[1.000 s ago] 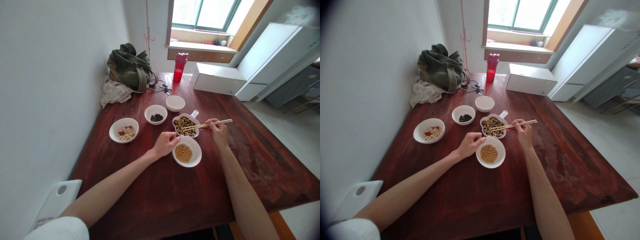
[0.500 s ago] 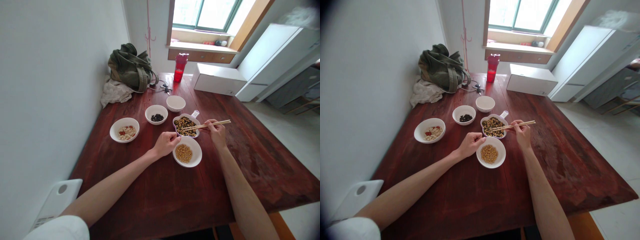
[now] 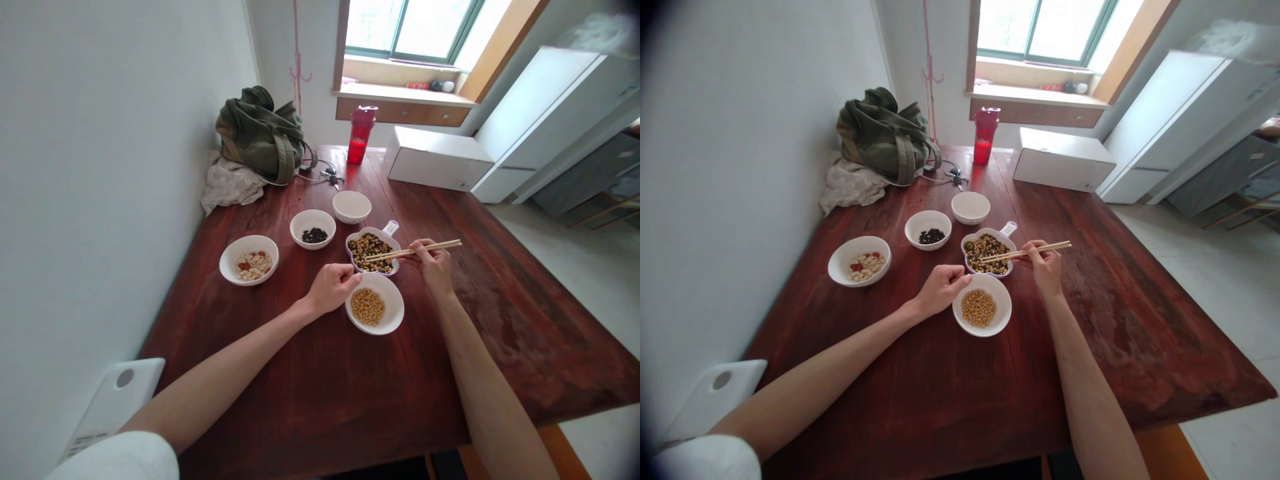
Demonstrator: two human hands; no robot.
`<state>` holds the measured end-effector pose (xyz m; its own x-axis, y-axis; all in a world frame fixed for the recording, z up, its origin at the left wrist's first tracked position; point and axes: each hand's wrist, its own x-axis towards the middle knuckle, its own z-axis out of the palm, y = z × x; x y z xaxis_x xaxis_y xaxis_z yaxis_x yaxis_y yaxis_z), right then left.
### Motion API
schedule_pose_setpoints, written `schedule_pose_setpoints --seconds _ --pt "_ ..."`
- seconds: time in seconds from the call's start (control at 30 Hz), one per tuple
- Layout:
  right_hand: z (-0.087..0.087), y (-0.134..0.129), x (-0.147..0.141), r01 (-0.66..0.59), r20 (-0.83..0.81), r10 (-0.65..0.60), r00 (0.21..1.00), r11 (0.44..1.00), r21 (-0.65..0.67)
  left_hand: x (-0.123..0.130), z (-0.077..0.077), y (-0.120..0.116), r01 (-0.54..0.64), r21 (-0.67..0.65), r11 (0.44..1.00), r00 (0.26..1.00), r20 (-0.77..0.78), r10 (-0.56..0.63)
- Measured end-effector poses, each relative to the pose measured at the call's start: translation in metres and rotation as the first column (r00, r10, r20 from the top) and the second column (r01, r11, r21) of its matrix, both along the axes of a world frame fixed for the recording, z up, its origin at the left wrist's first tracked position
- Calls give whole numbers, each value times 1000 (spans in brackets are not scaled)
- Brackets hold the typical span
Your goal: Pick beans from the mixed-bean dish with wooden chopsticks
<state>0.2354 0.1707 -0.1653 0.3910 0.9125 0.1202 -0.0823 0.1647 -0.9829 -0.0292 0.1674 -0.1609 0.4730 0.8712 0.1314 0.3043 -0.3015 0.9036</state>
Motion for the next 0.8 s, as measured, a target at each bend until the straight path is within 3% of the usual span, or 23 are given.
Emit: schedule_pose_setpoints --seconds 0.27,0.5,0.63,0.8 --pt "-2 1 1 -1 -26 1 1000 1000 -8 0 -1 1 -1 7 1000 1000 0 1" --pt "1 1 3 -14 -143 14 990 1000 8 0 -1 0 -5 7 1000 1000 2 5" --pt "12 -3 8 -96 -220 99 970 995 23 0 -2 0 -9 11 1000 1000 1 9" --pt "22 -10 12 -275 -205 257 944 959 -68 0 -2 1 -4 9 1000 1000 -1 4"
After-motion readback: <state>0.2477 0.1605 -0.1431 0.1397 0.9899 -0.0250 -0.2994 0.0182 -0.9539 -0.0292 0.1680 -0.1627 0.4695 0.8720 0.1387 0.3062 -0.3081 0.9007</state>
